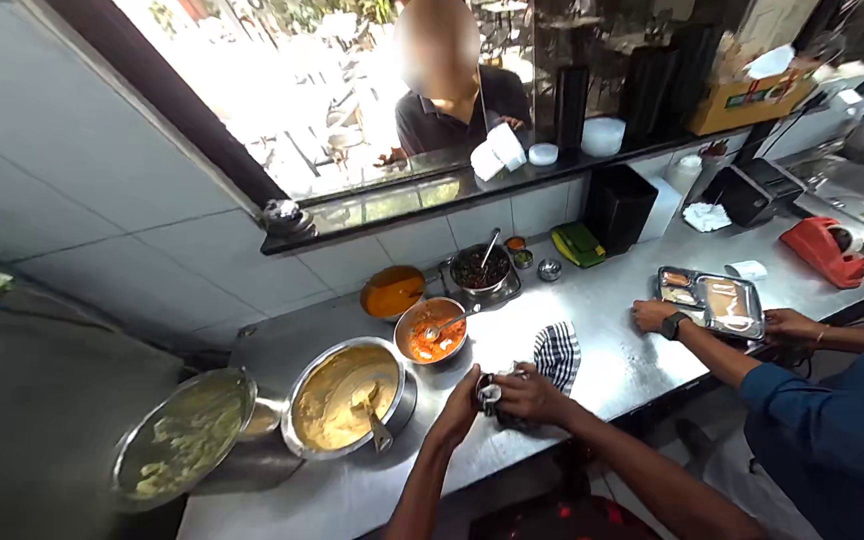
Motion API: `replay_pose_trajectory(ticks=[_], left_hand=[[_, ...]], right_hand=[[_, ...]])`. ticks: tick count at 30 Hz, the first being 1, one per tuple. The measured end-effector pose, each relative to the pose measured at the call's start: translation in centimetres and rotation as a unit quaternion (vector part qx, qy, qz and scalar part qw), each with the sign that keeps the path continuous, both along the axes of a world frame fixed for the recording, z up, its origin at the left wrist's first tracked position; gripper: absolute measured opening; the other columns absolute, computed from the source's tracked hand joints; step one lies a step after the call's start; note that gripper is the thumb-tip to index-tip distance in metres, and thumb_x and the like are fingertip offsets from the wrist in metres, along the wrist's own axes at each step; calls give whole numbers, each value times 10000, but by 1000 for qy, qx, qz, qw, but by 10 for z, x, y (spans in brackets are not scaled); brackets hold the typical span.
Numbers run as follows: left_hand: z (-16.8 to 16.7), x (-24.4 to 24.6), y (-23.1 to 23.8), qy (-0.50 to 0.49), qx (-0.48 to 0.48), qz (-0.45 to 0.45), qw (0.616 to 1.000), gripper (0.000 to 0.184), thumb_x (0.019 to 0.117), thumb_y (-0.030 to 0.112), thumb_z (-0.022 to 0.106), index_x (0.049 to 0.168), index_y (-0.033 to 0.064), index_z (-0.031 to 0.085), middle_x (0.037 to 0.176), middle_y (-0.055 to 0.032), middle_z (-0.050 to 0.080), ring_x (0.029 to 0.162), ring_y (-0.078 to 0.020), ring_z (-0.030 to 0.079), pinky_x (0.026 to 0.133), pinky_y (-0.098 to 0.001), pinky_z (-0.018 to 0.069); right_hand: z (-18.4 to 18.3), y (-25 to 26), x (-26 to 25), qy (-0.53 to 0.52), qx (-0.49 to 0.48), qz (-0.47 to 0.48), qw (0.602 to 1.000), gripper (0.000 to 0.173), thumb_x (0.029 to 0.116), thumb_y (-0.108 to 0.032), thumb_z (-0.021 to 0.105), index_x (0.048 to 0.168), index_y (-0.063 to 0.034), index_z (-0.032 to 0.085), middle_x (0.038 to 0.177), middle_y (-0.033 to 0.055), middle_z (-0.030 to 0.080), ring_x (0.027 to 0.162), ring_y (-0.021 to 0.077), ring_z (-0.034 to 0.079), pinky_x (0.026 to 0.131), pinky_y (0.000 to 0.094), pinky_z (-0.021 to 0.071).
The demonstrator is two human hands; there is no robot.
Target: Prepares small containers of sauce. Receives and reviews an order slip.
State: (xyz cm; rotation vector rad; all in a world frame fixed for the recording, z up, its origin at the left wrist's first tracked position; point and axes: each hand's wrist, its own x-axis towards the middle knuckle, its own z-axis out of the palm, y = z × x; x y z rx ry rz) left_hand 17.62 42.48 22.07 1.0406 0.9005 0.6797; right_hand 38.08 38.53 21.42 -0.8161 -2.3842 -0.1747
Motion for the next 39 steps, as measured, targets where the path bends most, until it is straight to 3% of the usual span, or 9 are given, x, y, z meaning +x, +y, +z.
replay_pose_trajectory(ticks=[6, 11, 14, 20, 25, 30, 34, 36, 39], left_hand=[[3, 9, 12, -12, -51, 109, 993, 643, 1067, 608, 244, 1079, 129, 673, 855, -74, 691, 698, -171, 648, 604, -337, 552], [-2, 36, 5, 1, -23, 140, 990, 733, 1042, 670, 169, 1097, 121, 650, 729, -88, 636, 519, -156, 547, 462, -287, 465], [-9, 66, -3, 86, 61, 284, 953, 667, 1063, 621, 226, 1028, 107, 649, 743, -72, 626, 571, -174, 563, 500, -338, 480], [-12, 92, -10, 200, 183, 424, 864, 568, 1103, 440, 214, 1234, 93, 643, 1090, -106, 692, 984, -231, 674, 853, -498, 565], [7, 67, -2, 5, 89, 387, 918, 620, 1091, 547, 172, 1249, 177, 643, 1078, -69, 730, 756, -135, 661, 610, -289, 527], [40, 36, -21, -214, 4, 279, 936, 794, 1006, 730, 172, 1280, 164, 657, 1116, -116, 697, 849, -173, 665, 688, -284, 544], [49, 20, -48, 153, 218, 219, 939, 421, 1092, 367, 368, 1356, 147, 610, 1093, -44, 664, 856, -136, 625, 732, -314, 543], [48, 15, -66, 424, 357, 169, 815, 513, 944, 471, 695, 1343, 152, 642, 1211, -69, 643, 983, -188, 671, 819, -405, 610], [1, -4, -98, 560, 463, 158, 668, 630, 908, 662, 630, 1356, 220, 663, 1253, -112, 667, 1060, -258, 668, 884, -450, 575]], right_hand=[[-24, 10, 10, 303, -43, -49, 951, 128, 957, -135, 662, 980, -101, 783, 1138, 48, 738, 1171, 184, 644, 1076, 452, 464], [-13, 6, -14, 617, -445, -136, 635, 269, 1080, -286, 529, 1159, -104, 709, 1042, 58, 705, 864, 149, 651, 757, 384, 567], [-14, 8, -39, 656, -492, -95, 564, 263, 1079, -263, 524, 1145, -81, 703, 933, 107, 702, 761, 197, 664, 691, 393, 584], [-12, -16, -42, 663, -458, -169, 568, 158, 1020, -107, 594, 962, 1, 693, 861, 111, 694, 811, 186, 676, 773, 367, 583], [-19, -26, 7, 589, -484, -135, 633, 61, 920, -17, 654, 937, 13, 705, 838, 73, 723, 784, 134, 698, 755, 338, 603], [-12, 3, 74, 633, -401, -357, 557, 757, 981, -287, 679, 1576, -38, 282, 1551, 249, 391, 1385, 359, 454, 1111, 584, 408], [-2, -3, 59, 606, -399, -340, 599, 776, 996, -334, 643, 1609, -81, 239, 1623, 222, 287, 1476, 342, 340, 1155, 561, 369], [-4, -13, 34, 587, -422, -309, 618, 694, 1020, -303, 607, 1589, -77, 280, 1618, 199, 321, 1457, 305, 390, 1125, 504, 426], [-16, -28, -6, 553, -439, -275, 652, 590, 1008, -266, 615, 1523, -58, 413, 1558, 166, 438, 1359, 276, 507, 1049, 448, 497]])
